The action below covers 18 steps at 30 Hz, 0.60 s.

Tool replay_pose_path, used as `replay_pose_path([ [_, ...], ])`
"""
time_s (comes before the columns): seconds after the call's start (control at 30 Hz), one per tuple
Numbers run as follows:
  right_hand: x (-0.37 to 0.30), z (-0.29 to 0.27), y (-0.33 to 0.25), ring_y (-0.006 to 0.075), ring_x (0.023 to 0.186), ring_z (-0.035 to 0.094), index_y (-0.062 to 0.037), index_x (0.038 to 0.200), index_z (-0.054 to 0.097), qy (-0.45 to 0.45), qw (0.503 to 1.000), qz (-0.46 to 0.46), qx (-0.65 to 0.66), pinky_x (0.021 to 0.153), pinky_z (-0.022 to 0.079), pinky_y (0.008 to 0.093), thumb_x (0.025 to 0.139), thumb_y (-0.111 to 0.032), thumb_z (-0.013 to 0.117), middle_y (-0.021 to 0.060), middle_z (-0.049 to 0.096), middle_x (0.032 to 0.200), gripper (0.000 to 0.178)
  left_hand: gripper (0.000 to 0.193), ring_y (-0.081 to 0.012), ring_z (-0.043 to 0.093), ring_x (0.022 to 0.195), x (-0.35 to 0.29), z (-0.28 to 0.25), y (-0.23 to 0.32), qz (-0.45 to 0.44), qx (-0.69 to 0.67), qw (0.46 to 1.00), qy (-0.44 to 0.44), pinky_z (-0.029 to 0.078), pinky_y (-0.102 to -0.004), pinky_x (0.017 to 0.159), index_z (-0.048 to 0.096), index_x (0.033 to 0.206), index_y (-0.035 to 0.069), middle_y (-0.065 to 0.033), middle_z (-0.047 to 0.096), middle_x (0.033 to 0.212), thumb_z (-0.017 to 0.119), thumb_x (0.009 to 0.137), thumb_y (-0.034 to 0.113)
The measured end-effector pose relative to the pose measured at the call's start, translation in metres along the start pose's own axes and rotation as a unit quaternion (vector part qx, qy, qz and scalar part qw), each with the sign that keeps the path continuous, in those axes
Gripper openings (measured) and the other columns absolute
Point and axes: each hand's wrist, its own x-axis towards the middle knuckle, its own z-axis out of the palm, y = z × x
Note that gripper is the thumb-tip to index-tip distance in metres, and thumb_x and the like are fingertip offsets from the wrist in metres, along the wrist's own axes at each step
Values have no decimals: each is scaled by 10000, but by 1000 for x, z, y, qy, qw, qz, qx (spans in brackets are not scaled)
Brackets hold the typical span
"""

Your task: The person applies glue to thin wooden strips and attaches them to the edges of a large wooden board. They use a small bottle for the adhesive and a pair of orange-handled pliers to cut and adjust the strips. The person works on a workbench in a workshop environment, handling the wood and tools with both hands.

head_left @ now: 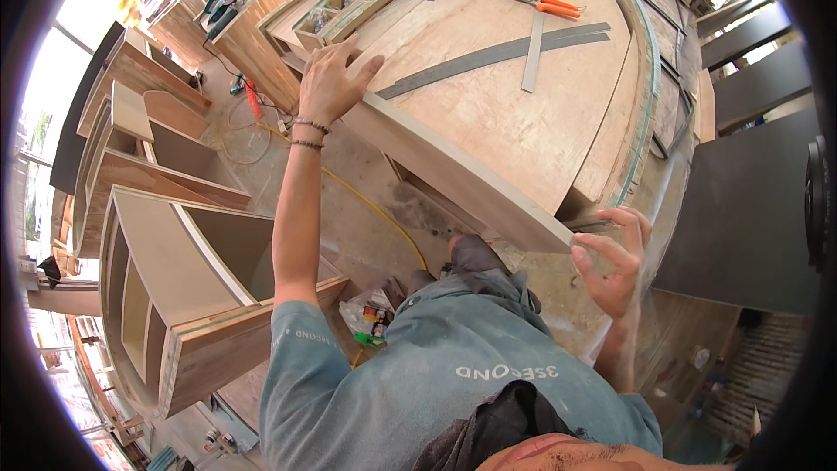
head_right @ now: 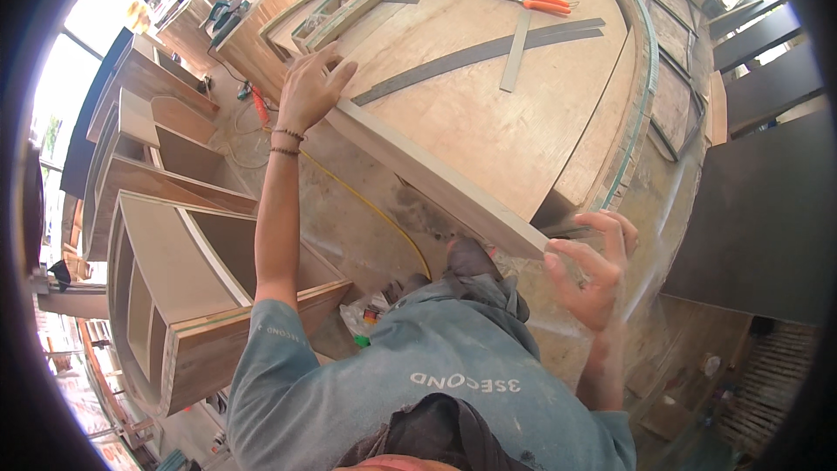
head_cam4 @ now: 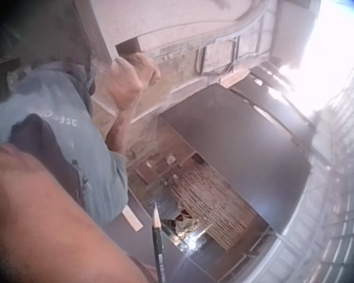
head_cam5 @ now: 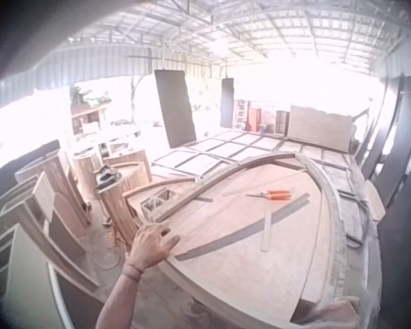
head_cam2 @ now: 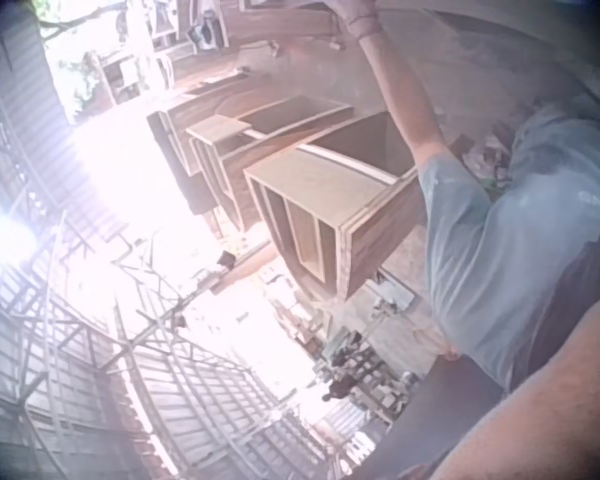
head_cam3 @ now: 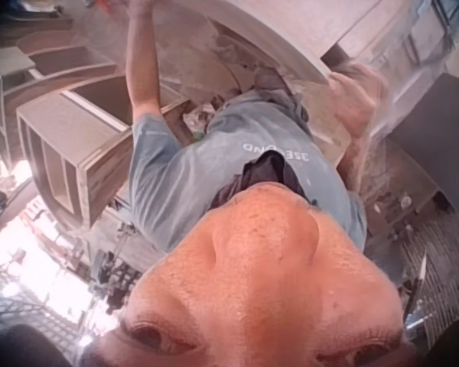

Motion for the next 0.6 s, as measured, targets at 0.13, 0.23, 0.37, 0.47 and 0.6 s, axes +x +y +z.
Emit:
replay_pose_path([
  [0.13,24,-22,8,363,1194,524,-80,919,779,-28,999,-24,-31,1010,428,483,744,-102,811,108,639,1122,179,603,-359,574,1275,-5,-1,-37,45,-31,997,50,414,-447,1116,694,1265,45,-177,695,1258,685,923,541],
  [0.23,55,-32,7,353,1168,546,-65,923,764,-49,995,-37,-77,995,446,465,759,-83,798,109,641,1085,168,572,-360,558,1290,-7,-4,-44,80,-79,994,9,409,-456,1125,701,1245,35,-172,677,1277,711,913,501],
  [0.37,103,-22,4,312,1151,567,-58,931,756,-78,992,-55,-82,986,458,435,761,-89,804,91,639,1049,179,644,-370,514,1348,-14,-7,-48,144,-109,981,68,384,-498,1152,666,1300,55,-153,608,1390,781,848,499],
  [0.47,135,-3,-6,288,1140,576,-63,948,756,-119,990,-52,-52,985,460,428,764,-110,815,78,642,1043,199,779,-361,482,1387,-16,-20,-49,239,-98,965,33,358,-533,1175,635,1345,88,-126,563,1442,862,731,511],
  [0.6,172,34,-31,280,1134,583,-84,988,760,-171,984,-32,31,1004,461,431,795,-167,816,70,652,1054,217,902,-332,488,1391,-15,4,-76,241,-57,968,38,340,-542,1196,617,1369,119,-104,570,1433,904,614,521],
])
